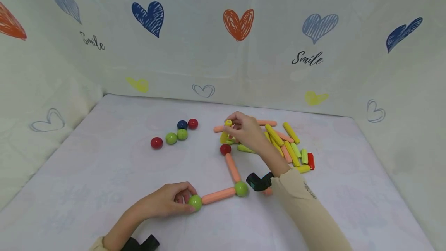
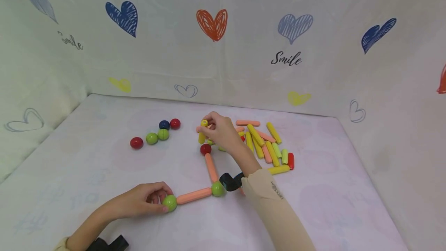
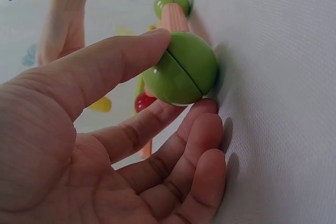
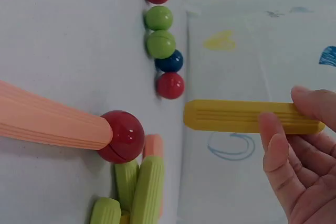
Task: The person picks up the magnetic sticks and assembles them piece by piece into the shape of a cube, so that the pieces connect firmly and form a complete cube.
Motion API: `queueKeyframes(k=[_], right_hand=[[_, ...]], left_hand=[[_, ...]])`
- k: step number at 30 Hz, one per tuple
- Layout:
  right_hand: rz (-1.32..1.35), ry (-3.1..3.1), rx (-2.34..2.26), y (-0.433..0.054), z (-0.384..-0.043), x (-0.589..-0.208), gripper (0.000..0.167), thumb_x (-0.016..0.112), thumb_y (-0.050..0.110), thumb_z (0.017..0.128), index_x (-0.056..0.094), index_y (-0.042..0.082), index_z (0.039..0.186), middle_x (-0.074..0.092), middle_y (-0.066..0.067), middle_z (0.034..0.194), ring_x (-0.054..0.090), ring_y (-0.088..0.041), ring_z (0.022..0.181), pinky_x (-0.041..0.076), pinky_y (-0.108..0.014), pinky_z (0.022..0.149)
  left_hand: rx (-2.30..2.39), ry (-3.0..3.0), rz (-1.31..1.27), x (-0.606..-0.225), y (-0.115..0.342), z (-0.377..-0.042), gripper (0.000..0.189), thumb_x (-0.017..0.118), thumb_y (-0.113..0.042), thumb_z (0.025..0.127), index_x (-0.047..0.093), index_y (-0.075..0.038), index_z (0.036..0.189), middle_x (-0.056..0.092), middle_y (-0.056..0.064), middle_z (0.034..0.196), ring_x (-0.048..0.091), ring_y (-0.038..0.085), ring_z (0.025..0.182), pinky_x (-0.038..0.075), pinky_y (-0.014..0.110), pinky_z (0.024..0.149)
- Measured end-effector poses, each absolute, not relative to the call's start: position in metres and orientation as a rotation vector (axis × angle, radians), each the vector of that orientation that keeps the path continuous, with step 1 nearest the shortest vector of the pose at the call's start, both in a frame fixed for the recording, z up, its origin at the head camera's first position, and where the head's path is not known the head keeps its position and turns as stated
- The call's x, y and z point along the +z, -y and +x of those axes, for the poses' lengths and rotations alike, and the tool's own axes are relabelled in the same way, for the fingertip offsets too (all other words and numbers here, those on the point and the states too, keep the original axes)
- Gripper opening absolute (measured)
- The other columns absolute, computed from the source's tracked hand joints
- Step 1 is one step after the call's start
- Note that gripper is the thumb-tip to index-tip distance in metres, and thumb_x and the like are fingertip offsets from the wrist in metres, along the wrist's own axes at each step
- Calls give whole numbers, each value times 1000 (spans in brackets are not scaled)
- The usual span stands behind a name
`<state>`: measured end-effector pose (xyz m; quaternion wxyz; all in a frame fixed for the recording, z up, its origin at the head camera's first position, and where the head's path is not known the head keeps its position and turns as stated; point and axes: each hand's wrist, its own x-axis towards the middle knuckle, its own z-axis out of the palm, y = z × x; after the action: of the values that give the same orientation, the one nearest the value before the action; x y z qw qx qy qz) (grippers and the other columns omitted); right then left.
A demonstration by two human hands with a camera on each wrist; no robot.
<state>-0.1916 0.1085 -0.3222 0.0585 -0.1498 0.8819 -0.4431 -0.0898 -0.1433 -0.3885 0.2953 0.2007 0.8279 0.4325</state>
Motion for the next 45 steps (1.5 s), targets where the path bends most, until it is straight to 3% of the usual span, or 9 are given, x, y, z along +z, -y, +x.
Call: queueKeyframes(k=[7, 14, 26, 32, 37, 41, 45], right_hand=[[-692, -2685, -1029, -80, -210, -328, 29, 63, 25, 89, 60, 8, 112, 62, -4, 93, 53, -15, 82, 44, -19, 68], [-740, -2688, -832, -66, -216, -337, 33, 65, 27, 87, 62, 14, 116, 62, 0, 95, 51, -15, 86, 44, -20, 71], [-779, -2594, -762, -78, -214, -351, 32, 64, 16, 88, 61, 9, 120, 64, -5, 107, 55, -18, 97, 48, -27, 84], [-870, -2496, -886, -87, -213, -360, 32, 60, 16, 91, 58, 10, 122, 60, -10, 106, 56, -20, 92, 48, -24, 77], [-741, -2454, -868, -88, -210, -369, 36, 59, 14, 91, 56, 19, 126, 60, -8, 110, 53, -19, 90, 46, -22, 67], [-652, -2436, -817, -87, -209, -375, 45, 59, 4, 86, 54, 20, 128, 60, -4, 113, 52, -17, 94, 48, -27, 76], [-641, -2453, -828, -87, -208, -378, 44, 64, 2, 83, 57, 15, 124, 61, -3, 112, 53, -16, 98, 45, -31, 89]], left_hand=[[1144, -2199, 526, -388, 144, -91, 32, 70, -28, 82, 60, -10, 107, 55, 0, 81, 50, 11, 69, 41, 22, 59], [1129, -2201, 534, -386, 148, -93, 31, 69, -29, 82, 60, -11, 106, 55, 0, 83, 50, 11, 70, 41, 21, 60], [1135, -2183, 540, -386, 161, -108, 31, 68, -26, 84, 61, -10, 109, 56, 1, 88, 50, 13, 71, 41, 21, 61], [1129, -2186, 520, -385, 168, -118, 33, 67, -25, 85, 61, -7, 112, 56, 3, 93, 50, 14, 71, 42, 21, 60], [1132, -2167, 502, -386, 170, -124, 35, 67, -25, 85, 60, -6, 114, 56, 4, 96, 51, 16, 72, 45, 22, 60], [1129, -2160, 510, -386, 172, -127, 35, 66, -24, 86, 60, -5, 115, 56, 4, 97, 49, 17, 77, 43, 22, 62], [1121, -2154, 514, -385, 174, -128, 35, 65, -24, 86, 59, -5, 115, 56, 4, 96, 48, 17, 80, 42, 22, 63]])
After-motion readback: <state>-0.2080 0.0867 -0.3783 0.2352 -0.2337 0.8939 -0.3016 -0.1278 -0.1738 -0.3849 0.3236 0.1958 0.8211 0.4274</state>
